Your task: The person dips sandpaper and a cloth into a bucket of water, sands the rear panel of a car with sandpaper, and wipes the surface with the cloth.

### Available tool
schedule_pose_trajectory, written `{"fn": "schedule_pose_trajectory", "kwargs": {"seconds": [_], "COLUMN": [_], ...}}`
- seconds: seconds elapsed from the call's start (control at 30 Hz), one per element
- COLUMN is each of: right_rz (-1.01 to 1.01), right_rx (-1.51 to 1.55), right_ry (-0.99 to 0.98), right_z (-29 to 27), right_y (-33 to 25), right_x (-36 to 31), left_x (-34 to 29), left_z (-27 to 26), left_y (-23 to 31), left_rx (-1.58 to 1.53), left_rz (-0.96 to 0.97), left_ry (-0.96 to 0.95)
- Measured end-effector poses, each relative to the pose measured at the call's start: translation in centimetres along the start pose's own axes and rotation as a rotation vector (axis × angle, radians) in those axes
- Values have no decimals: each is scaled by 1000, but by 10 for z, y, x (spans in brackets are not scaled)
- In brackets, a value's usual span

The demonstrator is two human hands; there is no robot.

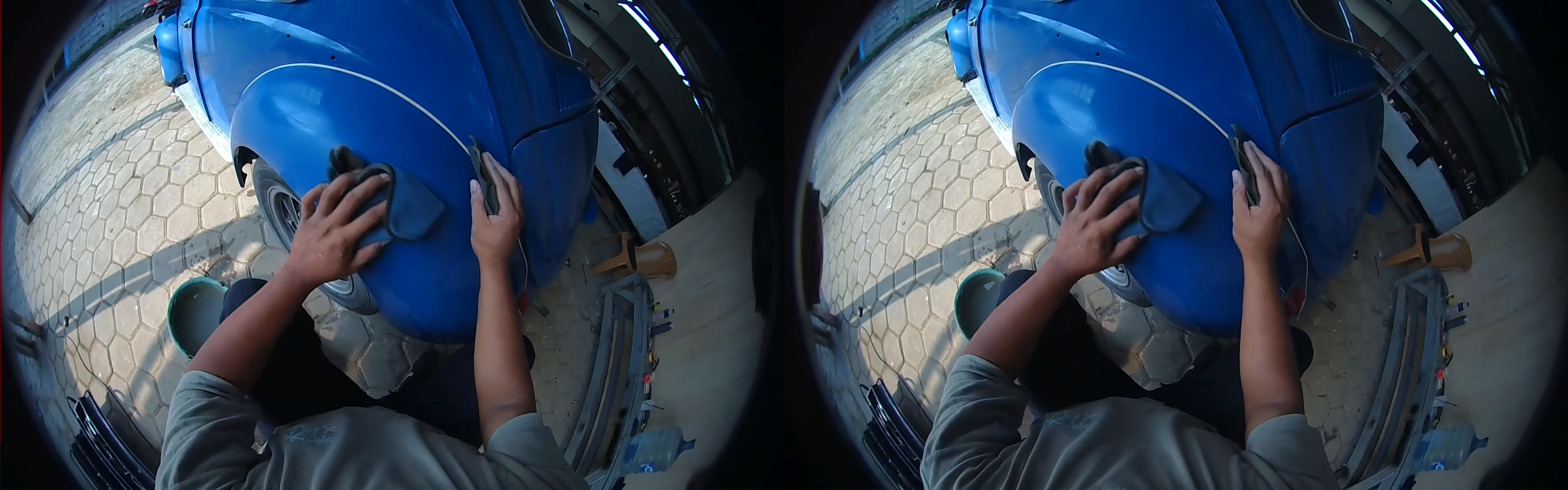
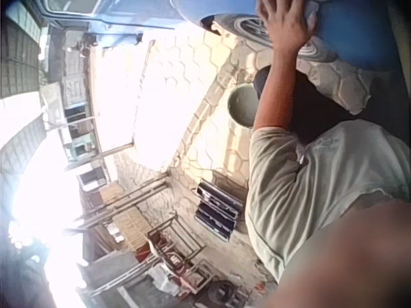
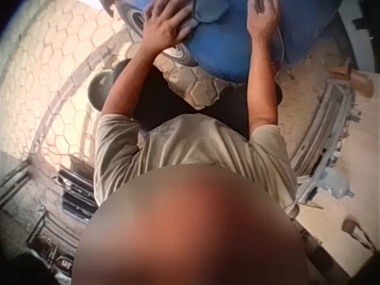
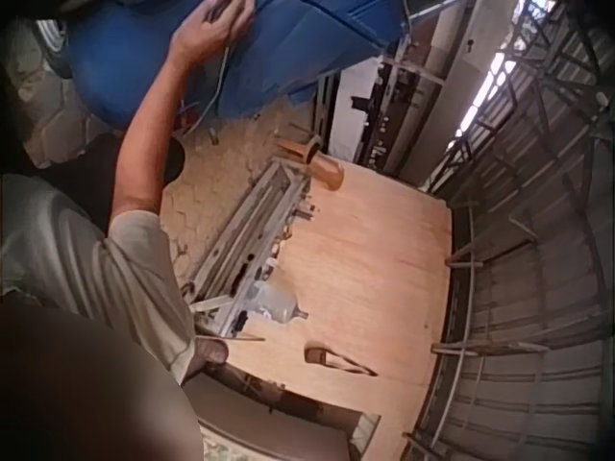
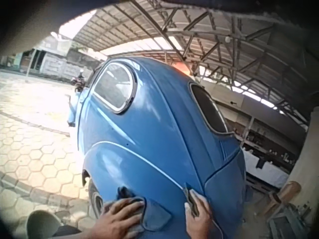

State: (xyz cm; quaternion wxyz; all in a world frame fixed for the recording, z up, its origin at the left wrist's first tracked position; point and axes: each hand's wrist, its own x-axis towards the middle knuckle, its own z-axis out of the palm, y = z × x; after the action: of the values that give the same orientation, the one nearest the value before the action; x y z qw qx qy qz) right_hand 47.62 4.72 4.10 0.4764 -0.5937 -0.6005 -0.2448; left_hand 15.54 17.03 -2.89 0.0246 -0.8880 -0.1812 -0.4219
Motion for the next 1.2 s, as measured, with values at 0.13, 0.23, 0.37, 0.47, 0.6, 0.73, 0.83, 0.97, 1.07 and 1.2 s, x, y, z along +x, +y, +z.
{"fn": "schedule_pose_trajectory", "kwargs": {"seconds": [0.13,0.23,0.37,0.47,0.6,0.73,0.83,0.97,1.07,1.2], "right_rz": [-57,-70,95,388,415,630,905,577,423,289], "right_rx": [-13,55,304,653,957,1143,1114,1121,992,862], "right_ry": [-140,-129,-17,-19,-249,-558,-595,-684,-637,-581], "right_z": [-10,-12,-2,19,59,89,88,92,93,68], "right_y": [6,-9,-58,-104,-168,-229,-247,-248,-235,-200], "right_x": [-8,-17,-27,-42,-89,-158,-197,-208,-193,-174], "left_x": [15,2,-44,-91,-138,-170,-186,-205,-231,-303], "left_z": [14,12,-41,-113,-174,-185,-178,-157,-151,-141], "left_y": [-62,-70,-22,24,60,84,85,58,10,-92], "left_rx": [-73,-169,-673,-1031,-979,-821,-496,-816,-1115,-595], "left_rz": [-409,-365,-638,-716,-558,-606,-1201,-1152,-1169,-1134], "left_ry": [413,370,222,76,-618,-530,-211,176,-49,383]}}
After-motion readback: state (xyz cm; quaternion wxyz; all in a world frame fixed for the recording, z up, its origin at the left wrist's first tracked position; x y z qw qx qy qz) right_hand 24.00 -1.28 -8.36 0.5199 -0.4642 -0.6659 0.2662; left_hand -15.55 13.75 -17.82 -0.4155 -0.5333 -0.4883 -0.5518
